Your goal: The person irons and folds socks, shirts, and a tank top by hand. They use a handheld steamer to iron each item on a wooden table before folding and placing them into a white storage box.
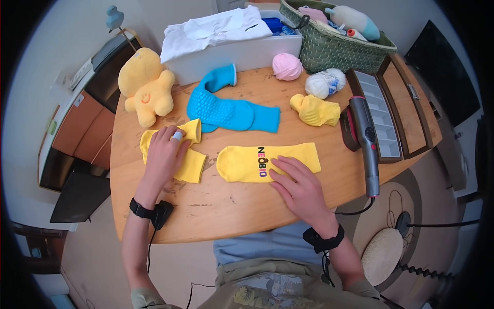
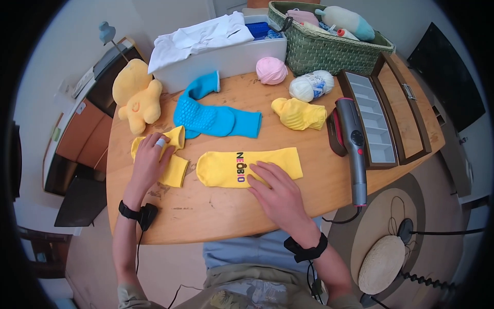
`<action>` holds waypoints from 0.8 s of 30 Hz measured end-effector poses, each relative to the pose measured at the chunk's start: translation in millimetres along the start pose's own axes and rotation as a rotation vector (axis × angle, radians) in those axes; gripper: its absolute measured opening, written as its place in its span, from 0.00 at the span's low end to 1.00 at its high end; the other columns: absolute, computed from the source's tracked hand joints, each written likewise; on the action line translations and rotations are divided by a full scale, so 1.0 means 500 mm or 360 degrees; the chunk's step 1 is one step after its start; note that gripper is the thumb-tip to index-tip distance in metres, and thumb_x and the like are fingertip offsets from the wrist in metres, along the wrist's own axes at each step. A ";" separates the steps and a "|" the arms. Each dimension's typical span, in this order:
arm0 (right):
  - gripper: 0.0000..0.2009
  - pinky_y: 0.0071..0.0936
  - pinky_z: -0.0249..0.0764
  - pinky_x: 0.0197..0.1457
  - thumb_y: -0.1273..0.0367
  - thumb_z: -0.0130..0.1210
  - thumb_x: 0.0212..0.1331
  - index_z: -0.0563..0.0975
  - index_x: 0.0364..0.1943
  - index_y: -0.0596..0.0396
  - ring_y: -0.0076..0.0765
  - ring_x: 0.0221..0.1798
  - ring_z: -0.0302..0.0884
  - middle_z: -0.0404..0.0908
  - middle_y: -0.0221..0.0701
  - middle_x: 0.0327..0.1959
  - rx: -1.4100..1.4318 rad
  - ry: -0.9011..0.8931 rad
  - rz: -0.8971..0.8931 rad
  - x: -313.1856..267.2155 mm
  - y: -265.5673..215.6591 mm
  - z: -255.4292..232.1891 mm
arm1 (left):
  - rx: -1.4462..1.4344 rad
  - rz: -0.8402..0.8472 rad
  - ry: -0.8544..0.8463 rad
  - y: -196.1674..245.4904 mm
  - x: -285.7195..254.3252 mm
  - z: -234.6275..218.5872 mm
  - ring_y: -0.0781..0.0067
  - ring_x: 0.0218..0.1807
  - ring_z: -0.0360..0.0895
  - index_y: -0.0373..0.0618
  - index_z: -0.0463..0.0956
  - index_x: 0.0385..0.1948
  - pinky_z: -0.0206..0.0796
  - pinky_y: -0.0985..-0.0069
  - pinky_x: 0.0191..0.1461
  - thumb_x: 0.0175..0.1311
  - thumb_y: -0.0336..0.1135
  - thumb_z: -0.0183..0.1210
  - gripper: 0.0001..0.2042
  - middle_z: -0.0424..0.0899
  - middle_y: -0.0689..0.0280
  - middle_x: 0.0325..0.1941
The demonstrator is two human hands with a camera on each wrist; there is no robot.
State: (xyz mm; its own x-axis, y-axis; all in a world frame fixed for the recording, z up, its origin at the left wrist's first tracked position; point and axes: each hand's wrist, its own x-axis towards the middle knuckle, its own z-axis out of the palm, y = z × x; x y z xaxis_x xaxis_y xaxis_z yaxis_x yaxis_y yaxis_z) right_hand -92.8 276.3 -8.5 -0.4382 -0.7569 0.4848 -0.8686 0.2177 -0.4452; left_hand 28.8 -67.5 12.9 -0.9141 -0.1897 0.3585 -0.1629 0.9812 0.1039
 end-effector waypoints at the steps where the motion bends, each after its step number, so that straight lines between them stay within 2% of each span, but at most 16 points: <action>1: 0.12 0.41 0.78 0.66 0.72 0.64 0.62 0.83 0.48 0.58 0.45 0.65 0.78 0.84 0.36 0.57 -0.0065 -0.0015 -0.0029 0.004 -0.001 -0.003 | 0.0000 0.0007 0.0029 -0.008 0.002 0.006 0.46 0.51 0.80 0.37 0.79 0.44 0.71 0.58 0.56 0.69 0.33 0.65 0.10 0.84 0.55 0.47; 4: 0.07 0.40 0.80 0.58 0.72 0.61 0.64 0.82 0.44 0.57 0.44 0.56 0.81 0.85 0.35 0.50 -0.0182 -0.0015 -0.0079 0.025 0.003 -0.013 | -0.0258 -0.0142 0.0411 -0.008 0.005 0.005 0.53 0.41 0.82 0.36 0.78 0.42 0.72 0.65 0.49 0.72 0.31 0.62 0.07 0.83 0.57 0.40; 6: 0.05 0.40 0.81 0.51 0.71 0.59 0.67 0.80 0.43 0.55 0.45 0.47 0.84 0.85 0.36 0.44 -0.0141 0.0035 -0.0065 0.039 0.006 -0.013 | -0.0423 -0.0253 0.0621 -0.003 0.009 -0.019 0.57 0.41 0.83 0.35 0.78 0.43 0.73 0.68 0.49 0.74 0.30 0.60 0.06 0.84 0.57 0.40; 7: 0.05 0.39 0.81 0.48 0.71 0.59 0.68 0.79 0.44 0.55 0.47 0.43 0.83 0.85 0.36 0.40 -0.0104 0.0037 0.0074 0.048 0.006 -0.021 | -0.0500 -0.0315 0.0723 -0.001 0.008 -0.035 0.59 0.40 0.84 0.35 0.78 0.43 0.73 0.69 0.49 0.75 0.29 0.59 0.06 0.84 0.56 0.40; 9: 0.06 0.38 0.80 0.43 0.70 0.58 0.71 0.77 0.46 0.55 0.52 0.33 0.82 0.84 0.37 0.32 -0.0019 0.0039 0.0337 0.073 0.006 -0.047 | -0.0792 -0.0507 0.0764 -0.013 -0.006 -0.057 0.67 0.43 0.83 0.36 0.77 0.45 0.72 0.73 0.49 0.77 0.30 0.57 0.06 0.84 0.61 0.41; 10: 0.07 0.36 0.79 0.40 0.69 0.57 0.72 0.77 0.48 0.56 0.48 0.31 0.82 0.83 0.36 0.30 0.0056 0.0095 0.0436 0.088 0.012 -0.059 | -0.0937 -0.0603 0.0781 -0.018 -0.014 -0.064 0.72 0.44 0.83 0.36 0.77 0.46 0.72 0.75 0.50 0.78 0.30 0.56 0.07 0.84 0.63 0.42; 11: 0.07 0.34 0.78 0.37 0.68 0.56 0.74 0.77 0.49 0.56 0.45 0.28 0.81 0.83 0.36 0.28 0.0129 0.0151 0.0540 0.105 0.021 -0.073 | -0.1332 -0.0622 0.0860 -0.013 -0.020 -0.069 0.78 0.47 0.82 0.38 0.76 0.50 0.72 0.77 0.52 0.81 0.33 0.52 0.09 0.83 0.67 0.45; 12: 0.08 0.32 0.76 0.35 0.68 0.55 0.75 0.76 0.50 0.56 0.41 0.25 0.81 0.83 0.35 0.26 0.0201 0.0208 0.0646 0.119 0.032 -0.084 | -0.1658 -0.0745 0.0901 0.003 -0.022 -0.074 0.79 0.48 0.82 0.39 0.75 0.51 0.73 0.76 0.52 0.82 0.35 0.52 0.10 0.83 0.67 0.46; 14: 0.09 0.27 0.73 0.34 0.67 0.55 0.76 0.76 0.52 0.57 0.28 0.26 0.80 0.84 0.33 0.26 0.0563 0.0339 0.0808 0.144 0.067 -0.093 | -0.2314 -0.0985 0.0970 0.065 -0.013 -0.098 0.79 0.50 0.82 0.41 0.75 0.52 0.74 0.76 0.53 0.83 0.39 0.50 0.12 0.83 0.68 0.47; 15: 0.09 0.24 0.71 0.33 0.67 0.55 0.77 0.76 0.53 0.57 0.22 0.26 0.79 0.84 0.31 0.26 0.0745 0.0400 0.0883 0.159 0.081 -0.094 | -0.2602 -0.1024 0.0818 0.067 -0.017 -0.084 0.76 0.51 0.83 0.42 0.75 0.55 0.76 0.73 0.55 0.85 0.44 0.46 0.16 0.85 0.66 0.49; 18: 0.10 0.19 0.67 0.34 0.67 0.54 0.78 0.76 0.55 0.55 0.10 0.30 0.73 0.84 0.27 0.28 0.1232 0.0712 0.0832 0.210 0.097 -0.092 | -0.3237 -0.1153 0.0289 0.107 -0.018 -0.055 0.72 0.55 0.84 0.42 0.74 0.60 0.76 0.71 0.60 0.85 0.46 0.45 0.18 0.84 0.64 0.56; 19: 0.13 0.21 0.70 0.38 0.68 0.55 0.76 0.76 0.59 0.57 0.17 0.33 0.76 0.84 0.32 0.31 0.1079 0.0721 0.0687 0.221 0.094 -0.099 | -0.3242 -0.1215 0.0270 0.126 -0.014 -0.051 0.71 0.57 0.83 0.42 0.73 0.62 0.76 0.70 0.61 0.85 0.46 0.46 0.19 0.84 0.64 0.57; 21: 0.15 0.24 0.72 0.42 0.68 0.56 0.75 0.75 0.61 0.57 0.23 0.37 0.79 0.84 0.36 0.34 0.0759 0.0705 0.0448 0.250 0.116 -0.091 | -0.3252 -0.1342 0.0209 0.160 -0.005 -0.042 0.69 0.61 0.82 0.41 0.72 0.66 0.76 0.67 0.64 0.84 0.47 0.47 0.22 0.84 0.64 0.60; 22: 0.17 0.25 0.74 0.44 0.68 0.57 0.74 0.75 0.63 0.57 0.27 0.39 0.80 0.84 0.38 0.36 0.0596 0.0695 0.0332 0.258 0.121 -0.089 | -0.3223 -0.1294 0.0143 0.169 -0.006 -0.037 0.69 0.61 0.82 0.41 0.72 0.66 0.75 0.67 0.65 0.84 0.46 0.48 0.21 0.84 0.64 0.60; 23: 0.20 0.34 0.76 0.53 0.69 0.58 0.71 0.74 0.65 0.59 0.44 0.49 0.83 0.83 0.46 0.46 0.0527 0.0478 0.0490 0.258 0.104 -0.103 | -0.3195 -0.1243 0.0083 0.175 -0.009 -0.031 0.69 0.62 0.82 0.41 0.71 0.66 0.75 0.67 0.65 0.83 0.45 0.49 0.20 0.84 0.64 0.61; 24: 0.21 0.36 0.76 0.56 0.69 0.58 0.71 0.74 0.65 0.59 0.47 0.51 0.82 0.82 0.46 0.48 0.0389 0.0465 0.0412 0.249 0.112 -0.096 | -0.3166 -0.1194 0.0030 0.181 -0.009 -0.026 0.69 0.62 0.81 0.41 0.71 0.65 0.75 0.67 0.65 0.83 0.44 0.51 0.20 0.83 0.64 0.61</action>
State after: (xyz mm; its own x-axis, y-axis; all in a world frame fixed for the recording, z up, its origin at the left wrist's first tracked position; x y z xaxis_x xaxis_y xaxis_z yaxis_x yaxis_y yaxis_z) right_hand -207.0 223.7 63.2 -0.7109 -0.4837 0.5106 -0.6572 0.1982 -0.7272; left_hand 22.8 21.6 32.7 -0.8736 -0.4424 -0.2030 0.1205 -0.6007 0.7903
